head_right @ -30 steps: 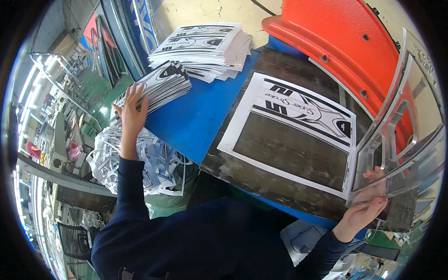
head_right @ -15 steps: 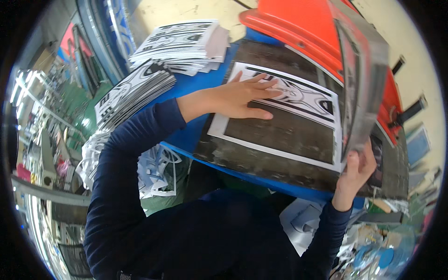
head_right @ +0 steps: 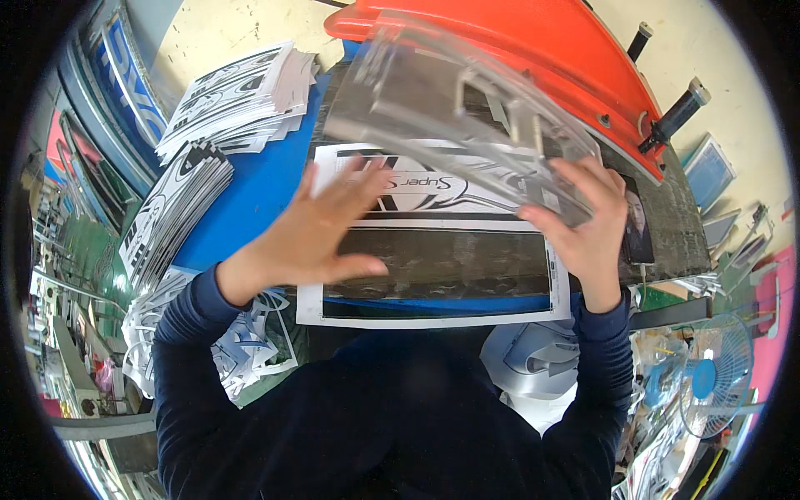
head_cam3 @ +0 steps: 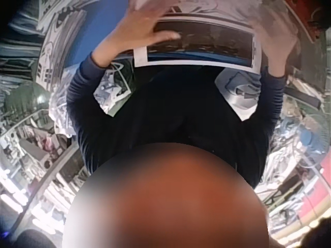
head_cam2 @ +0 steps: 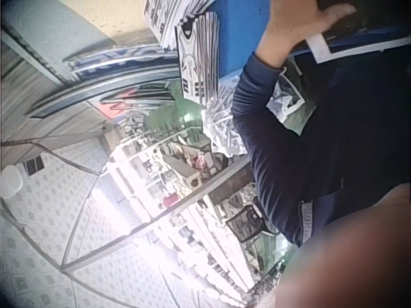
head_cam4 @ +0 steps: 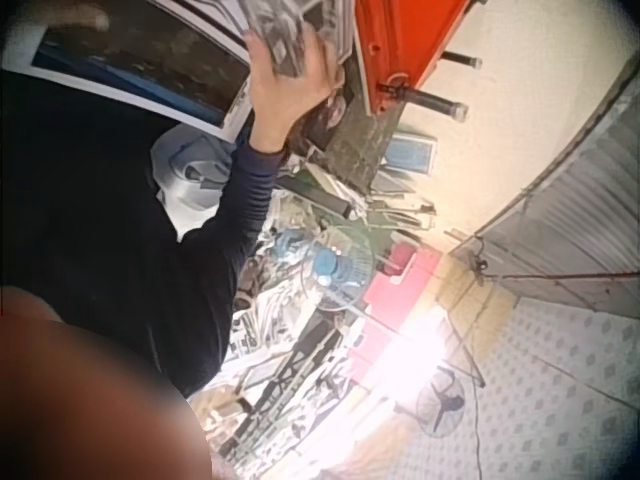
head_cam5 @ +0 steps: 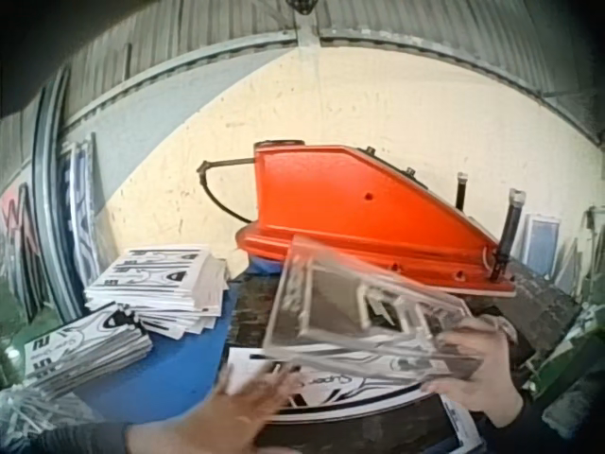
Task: Cutting out stickers using a manual die cutting machine.
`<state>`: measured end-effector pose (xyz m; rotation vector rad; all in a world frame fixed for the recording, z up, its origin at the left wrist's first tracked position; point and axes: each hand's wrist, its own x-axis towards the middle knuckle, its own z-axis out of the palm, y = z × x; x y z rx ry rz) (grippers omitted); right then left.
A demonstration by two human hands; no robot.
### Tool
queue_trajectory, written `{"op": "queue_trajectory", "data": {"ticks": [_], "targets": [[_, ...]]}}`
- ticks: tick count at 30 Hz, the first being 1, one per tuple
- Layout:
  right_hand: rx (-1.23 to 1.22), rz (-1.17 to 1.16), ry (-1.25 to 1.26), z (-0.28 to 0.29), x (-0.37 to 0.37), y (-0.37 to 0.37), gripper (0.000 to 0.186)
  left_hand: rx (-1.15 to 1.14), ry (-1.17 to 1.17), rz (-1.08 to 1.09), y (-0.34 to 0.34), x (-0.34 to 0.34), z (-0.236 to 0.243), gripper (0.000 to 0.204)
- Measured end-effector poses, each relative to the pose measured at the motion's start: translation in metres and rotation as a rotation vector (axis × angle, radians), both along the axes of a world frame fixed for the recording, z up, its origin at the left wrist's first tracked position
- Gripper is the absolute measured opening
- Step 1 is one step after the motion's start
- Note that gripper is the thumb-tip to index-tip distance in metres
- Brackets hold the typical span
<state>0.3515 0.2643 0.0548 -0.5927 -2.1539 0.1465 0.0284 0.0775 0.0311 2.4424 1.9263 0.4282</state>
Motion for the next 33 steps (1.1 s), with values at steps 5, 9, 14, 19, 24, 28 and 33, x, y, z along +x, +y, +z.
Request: {"op": "queue_trajectory", "data": {"ticks": [5, 9, 14, 19, 24, 28, 33], "targets": [[0.123, 0.002, -0.179, -0.004, -0.023, -0.002, 0.065, -0.225, -0.208, 0.216, -0.006, -0.057, 0.004, 0.123], [0.141, 0.054, -0.265, -0.01, -0.037, -0.005, 0.067, -0.092, -0.497, 0.144, -0.012, -0.069, -0.012, 0.132], [0.142, 0.098, -0.315, -0.017, -0.048, -0.011, 0.066, -0.051, -0.624, 0.104, -0.014, -0.075, -0.022, 0.131], [0.131, 0.102, -0.343, -0.023, -0.053, -0.016, 0.067, -0.013, -0.594, 0.079, -0.015, -0.081, -0.022, 0.117], [0.178, 0.126, -0.328, -0.028, -0.055, -0.014, 0.065, 0.006, -0.644, 0.063, -0.016, -0.08, -0.022, 0.113], [0.181, 0.14, -0.309, -0.031, -0.056, -0.014, 0.066, -0.004, -0.646, 0.064, -0.017, -0.08, -0.02, 0.111], [0.184, 0.136, -0.322, -0.033, -0.055, -0.013, 0.067, 0.002, -0.65, 0.073, -0.018, -0.079, -0.02, 0.109]]}}
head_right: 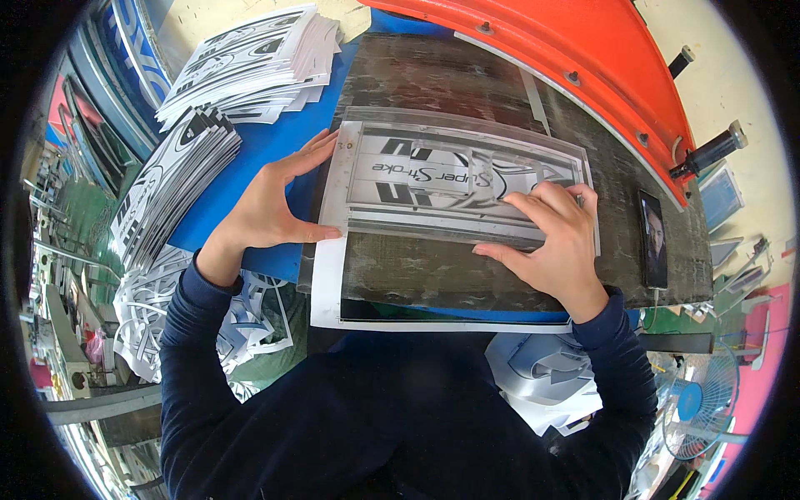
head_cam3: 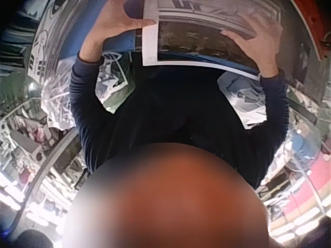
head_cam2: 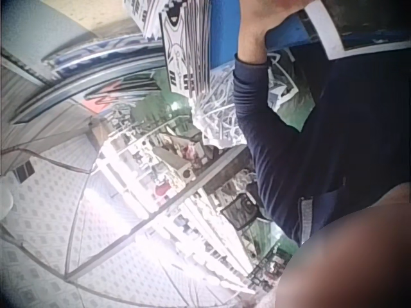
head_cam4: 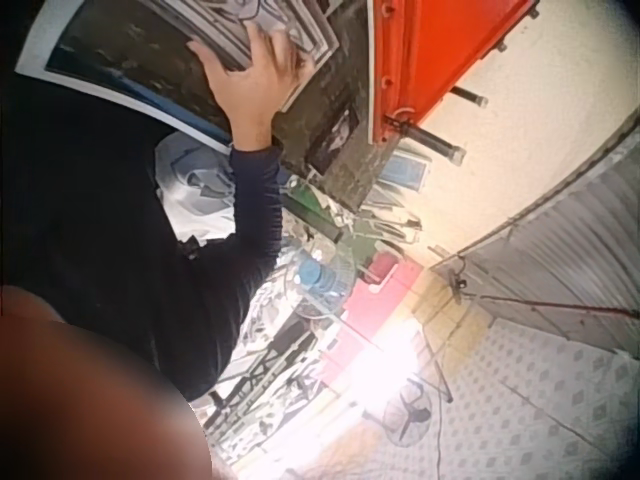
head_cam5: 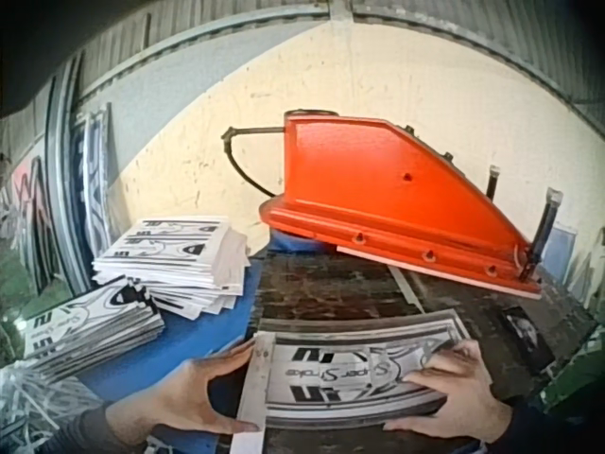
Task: Cutting out stickers using a manual die cutting machine.
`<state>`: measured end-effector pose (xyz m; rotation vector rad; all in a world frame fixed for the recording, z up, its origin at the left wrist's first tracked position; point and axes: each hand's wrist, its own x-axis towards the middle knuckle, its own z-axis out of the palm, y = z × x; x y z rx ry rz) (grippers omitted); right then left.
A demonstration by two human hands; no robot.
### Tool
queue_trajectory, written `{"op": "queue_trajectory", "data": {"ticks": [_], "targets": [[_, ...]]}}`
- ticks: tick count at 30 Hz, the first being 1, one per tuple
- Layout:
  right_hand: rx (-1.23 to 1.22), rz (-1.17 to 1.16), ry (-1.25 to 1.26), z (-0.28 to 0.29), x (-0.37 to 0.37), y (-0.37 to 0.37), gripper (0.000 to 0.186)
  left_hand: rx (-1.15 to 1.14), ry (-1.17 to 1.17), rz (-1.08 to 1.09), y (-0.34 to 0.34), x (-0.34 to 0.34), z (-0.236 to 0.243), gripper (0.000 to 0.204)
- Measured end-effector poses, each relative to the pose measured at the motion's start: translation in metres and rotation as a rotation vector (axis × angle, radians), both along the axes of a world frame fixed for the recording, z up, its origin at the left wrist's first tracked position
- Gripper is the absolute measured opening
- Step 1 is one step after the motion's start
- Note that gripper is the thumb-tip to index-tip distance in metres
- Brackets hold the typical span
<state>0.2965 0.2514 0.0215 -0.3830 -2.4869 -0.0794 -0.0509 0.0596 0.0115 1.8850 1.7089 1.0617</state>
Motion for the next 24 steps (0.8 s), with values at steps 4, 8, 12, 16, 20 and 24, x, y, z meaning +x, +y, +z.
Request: {"op": "queue_trajectory", "data": {"ticks": [4, 8, 12, 16, 20, 24], "targets": [[-0.01, -0.014, -0.011, 0.0, -0.002, -0.001, 0.068, 0.01, -0.002, 0.0, 0.0, 0.0, -0.002, 0.108], [-0.03, -0.011, -0.072, 0.004, -0.003, -0.001, 0.073, -0.001, 0.01, 0.007, 0.0, 0.001, 0.0, 0.107], [0.001, -0.073, -0.217, 0.017, 0.02, 0.009, 0.088, -0.015, 0.079, 0.005, -0.002, 0.002, 0.005, 0.105], [-0.387, -0.149, -0.131, 0.018, 0.056, 0.03, 0.127, -0.135, 0.064, 0.007, -0.007, 0.004, 0.005, 0.114], [-0.608, -0.102, -0.094, -0.005, 0.074, 0.041, 0.121, -0.142, -0.099, -0.022, -0.004, 0.0, -0.001, 0.116], [-0.535, -0.087, -0.104, -0.013, 0.079, 0.046, 0.119, -0.108, -0.227, -0.039, -0.002, 0.0, -0.005, 0.118]]}}
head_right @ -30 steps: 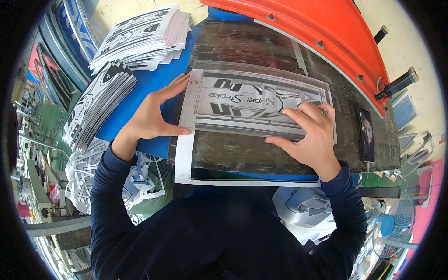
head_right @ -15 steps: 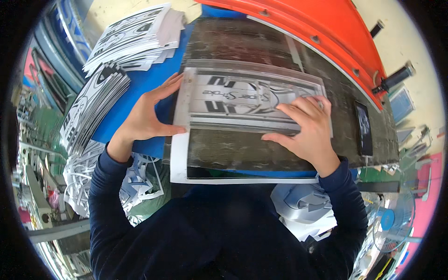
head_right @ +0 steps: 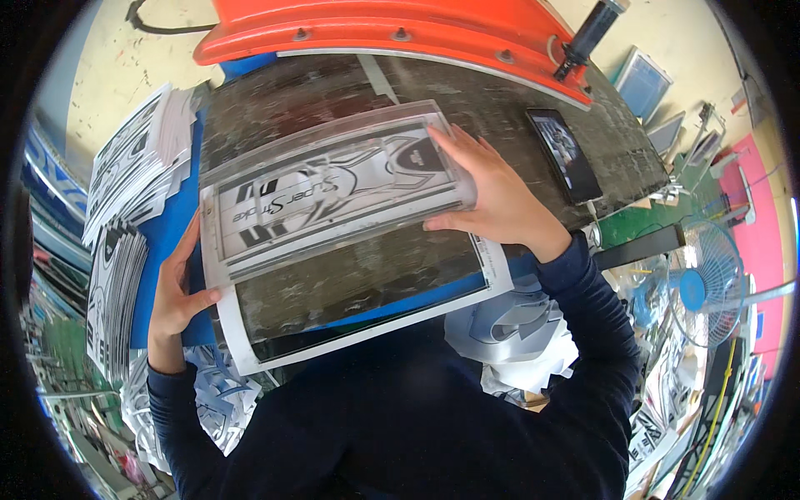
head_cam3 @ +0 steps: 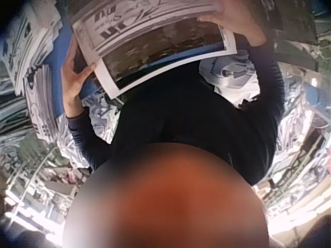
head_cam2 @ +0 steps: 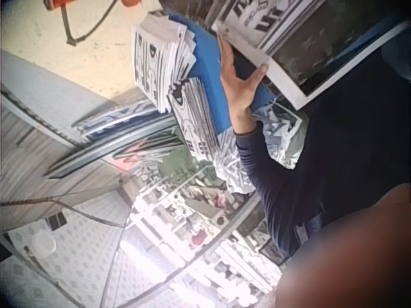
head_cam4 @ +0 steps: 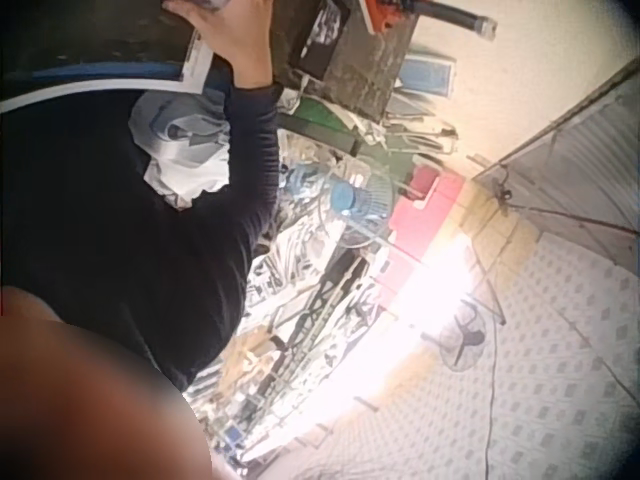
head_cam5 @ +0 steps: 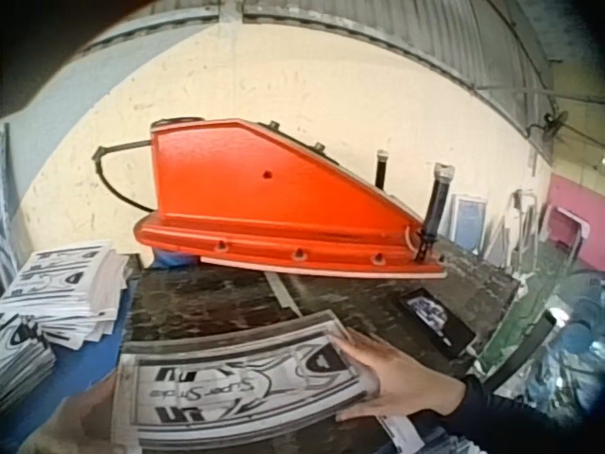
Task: Cutting out stickers using a manual die cutting machine.
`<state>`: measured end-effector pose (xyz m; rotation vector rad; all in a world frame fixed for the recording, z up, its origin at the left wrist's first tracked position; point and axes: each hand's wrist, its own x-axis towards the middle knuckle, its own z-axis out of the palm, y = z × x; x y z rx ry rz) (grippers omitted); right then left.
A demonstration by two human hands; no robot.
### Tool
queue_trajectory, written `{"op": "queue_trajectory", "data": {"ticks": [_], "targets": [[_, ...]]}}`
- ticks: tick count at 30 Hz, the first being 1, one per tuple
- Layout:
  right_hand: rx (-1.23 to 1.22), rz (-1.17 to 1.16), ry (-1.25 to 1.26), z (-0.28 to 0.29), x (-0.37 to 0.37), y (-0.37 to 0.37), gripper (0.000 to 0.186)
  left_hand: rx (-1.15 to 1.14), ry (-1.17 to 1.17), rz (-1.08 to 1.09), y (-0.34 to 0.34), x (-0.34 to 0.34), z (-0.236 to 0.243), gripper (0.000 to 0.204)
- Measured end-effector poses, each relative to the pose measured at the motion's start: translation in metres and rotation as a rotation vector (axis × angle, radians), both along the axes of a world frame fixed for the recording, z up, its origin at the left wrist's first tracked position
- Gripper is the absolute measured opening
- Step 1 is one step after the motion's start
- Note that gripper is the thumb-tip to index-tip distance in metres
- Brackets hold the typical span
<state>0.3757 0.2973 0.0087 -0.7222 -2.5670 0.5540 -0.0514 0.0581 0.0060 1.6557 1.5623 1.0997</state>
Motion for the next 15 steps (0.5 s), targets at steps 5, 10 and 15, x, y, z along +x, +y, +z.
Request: {"op": "queue_trajectory", "data": {"ticks": [5, 10, 15], "targets": [[-0.024, 0.009, 0.025, -0.0002, -0.0014, 0.0006, 0.121, -0.011, -0.042, 0.037, -0.0003, 0.0044, 0.0004, 0.121], [-0.018, 0.004, 0.024, -0.0021, 0.0002, 0.0007, 0.121, -0.038, -0.051, 0.065, 0.0002, 0.0065, 0.0012, 0.127], [-0.012, -0.002, 0.025, -0.0025, 0.0007, 0.0012, 0.122, -0.059, -0.06, 0.088, -0.0005, 0.0075, 0.001, 0.13]]}}
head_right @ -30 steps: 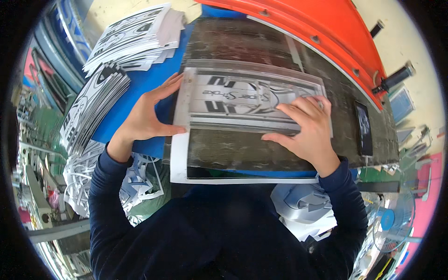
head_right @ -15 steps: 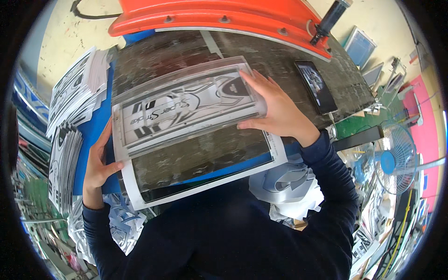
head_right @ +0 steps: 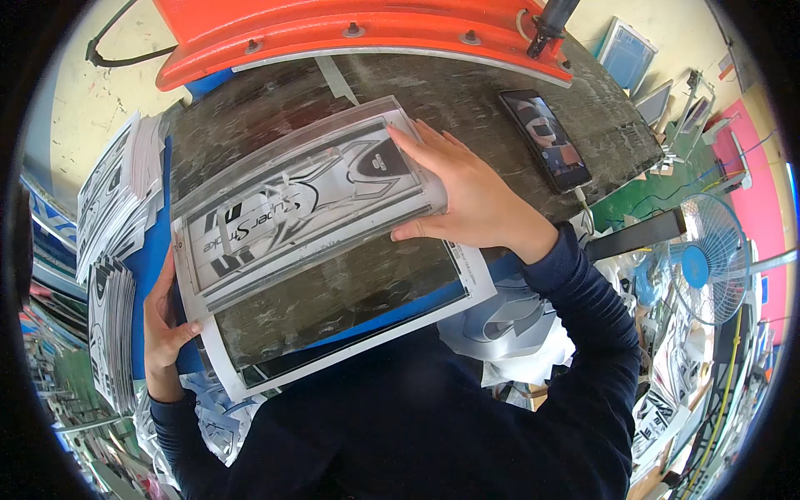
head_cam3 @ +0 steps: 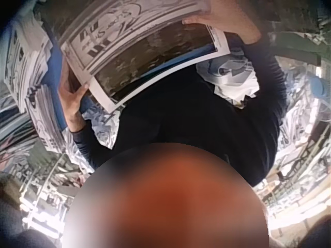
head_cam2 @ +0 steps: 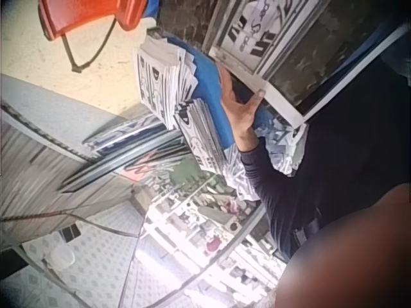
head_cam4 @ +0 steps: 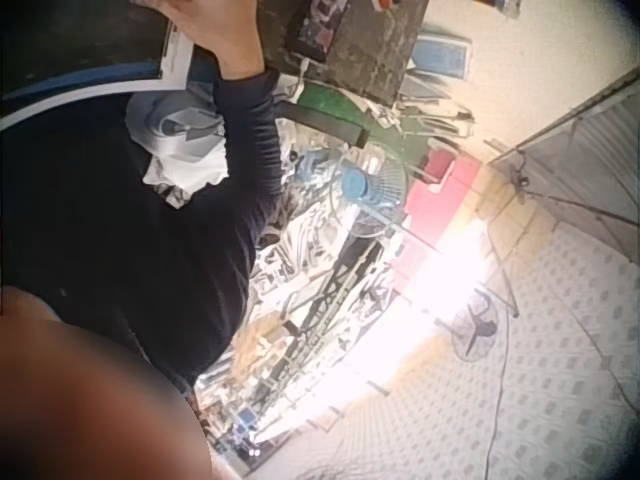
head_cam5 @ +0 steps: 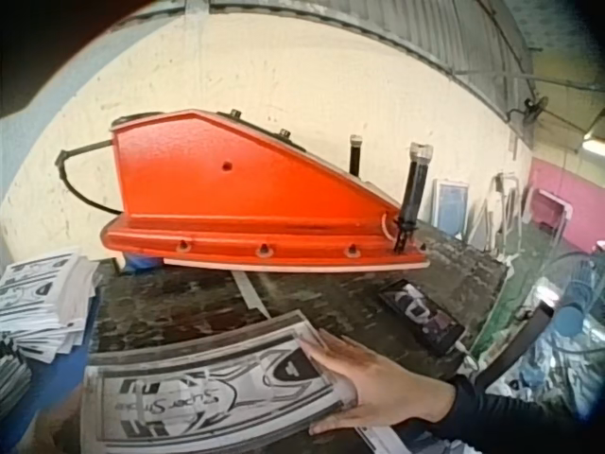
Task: Cutting out stickers using a manual die cutting machine.
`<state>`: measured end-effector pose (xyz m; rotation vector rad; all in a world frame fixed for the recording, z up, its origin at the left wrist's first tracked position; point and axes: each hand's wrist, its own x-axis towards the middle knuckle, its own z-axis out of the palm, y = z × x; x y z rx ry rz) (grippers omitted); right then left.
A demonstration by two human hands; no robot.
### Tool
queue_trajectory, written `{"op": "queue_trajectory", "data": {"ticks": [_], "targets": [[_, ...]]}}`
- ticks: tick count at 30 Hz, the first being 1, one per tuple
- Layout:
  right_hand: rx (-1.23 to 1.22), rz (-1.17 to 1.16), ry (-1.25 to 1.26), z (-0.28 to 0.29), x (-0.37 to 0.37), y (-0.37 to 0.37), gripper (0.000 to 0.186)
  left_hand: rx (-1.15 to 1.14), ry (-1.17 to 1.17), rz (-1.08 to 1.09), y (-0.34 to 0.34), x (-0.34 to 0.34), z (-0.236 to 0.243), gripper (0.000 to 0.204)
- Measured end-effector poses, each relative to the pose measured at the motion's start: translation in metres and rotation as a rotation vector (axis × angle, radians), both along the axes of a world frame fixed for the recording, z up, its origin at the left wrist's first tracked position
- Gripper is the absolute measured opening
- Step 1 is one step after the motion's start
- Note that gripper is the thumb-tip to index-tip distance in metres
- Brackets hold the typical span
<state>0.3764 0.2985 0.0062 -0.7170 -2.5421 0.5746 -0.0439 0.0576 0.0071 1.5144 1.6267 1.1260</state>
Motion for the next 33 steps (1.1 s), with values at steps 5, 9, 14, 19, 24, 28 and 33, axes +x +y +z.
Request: {"op": "queue_trajectory", "data": {"ticks": [5, 9, 14, 19, 24, 28, 33], "targets": [[-0.006, -0.008, -0.005, 0.0, 0.0, 0.0, 0.122, 0.006, 0.019, -0.005, 0.0, -0.001, 0.001, 0.129], [-0.012, -0.006, -0.005, 0.001, 0.0, -0.001, 0.122, -0.01, 0.003, -0.003, 0.001, 0.0, 0.002, 0.128], [-0.022, -0.009, -0.014, 0.002, 0.0, -0.001, 0.124, 0.001, -0.002, 0.008, 0.0, 0.001, 0.001, 0.128], [-0.017, -0.015, -0.029, 0.002, -0.001, 0.0, 0.126, -0.025, -0.002, 0.012, -0.002, -0.002, 0.001, 0.126], [-0.018, -0.01, -0.029, 0.004, -0.001, -0.001, 0.124, -0.034, 0.026, 0.004, 0.0, -0.001, 0.003, 0.126], [-0.032, -0.02, -0.042, 0.008, 0.001, -0.003, 0.121, -0.043, 0.052, 0.007, -0.002, -0.001, 0.002, 0.122], [-0.076, 0.001, 0.013, 0.01, -0.005, -0.003, 0.118, -0.069, 0.217, -0.02, -0.011, -0.008, 0.005, 0.118]]}}
